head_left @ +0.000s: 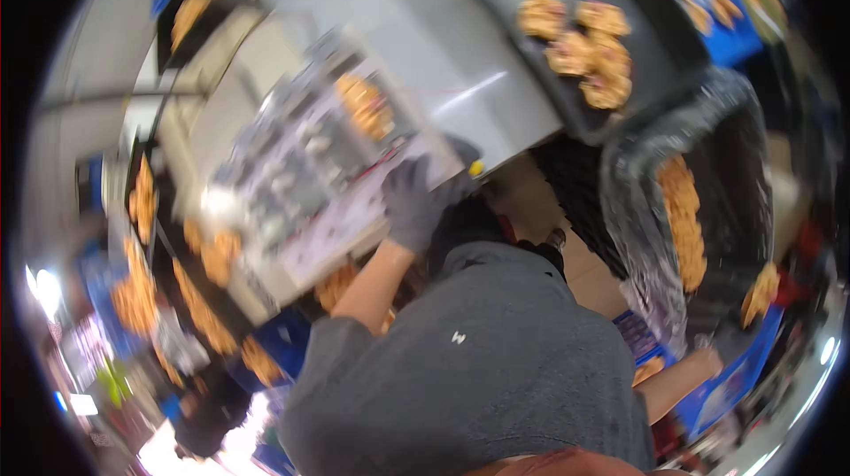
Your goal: The person picks up plastic toy components by hand, places them into an assembly jig, and then moves the assembled parts into a plastic bin.
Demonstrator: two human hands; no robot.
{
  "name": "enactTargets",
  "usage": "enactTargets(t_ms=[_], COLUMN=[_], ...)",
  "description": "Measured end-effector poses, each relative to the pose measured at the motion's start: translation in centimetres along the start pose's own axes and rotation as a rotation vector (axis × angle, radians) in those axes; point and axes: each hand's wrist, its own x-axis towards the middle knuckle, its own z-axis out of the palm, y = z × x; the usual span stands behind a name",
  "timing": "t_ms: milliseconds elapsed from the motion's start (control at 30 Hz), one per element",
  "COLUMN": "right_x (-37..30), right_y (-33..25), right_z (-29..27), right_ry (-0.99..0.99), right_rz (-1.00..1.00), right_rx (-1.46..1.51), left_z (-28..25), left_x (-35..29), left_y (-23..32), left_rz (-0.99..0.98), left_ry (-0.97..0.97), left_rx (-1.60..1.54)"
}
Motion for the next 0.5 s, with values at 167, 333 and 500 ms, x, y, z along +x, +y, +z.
enactTargets(t_ms=[167,333,500], right_x=[-5.9,-11.3,-15.8], right_y=[1.5,5.3,18.5], right_z=[-7.4,-19.7,-35.3], right_ry=[0.346,0.673,0.959], right_rz=[-0.370,-0.043,-0.152], right_rx=[-0.656,0.791,0.316], left_z=[2.8,4.6,5.2], left_x=[-0.9,-3.0,-5.4], left_y=[0.3,2.9,26.2], left_rz=[0.242,0.330,0.402], left_ry=[0.150,0.478,0.582], left_rx=[0.074,-0.024,-0.315])
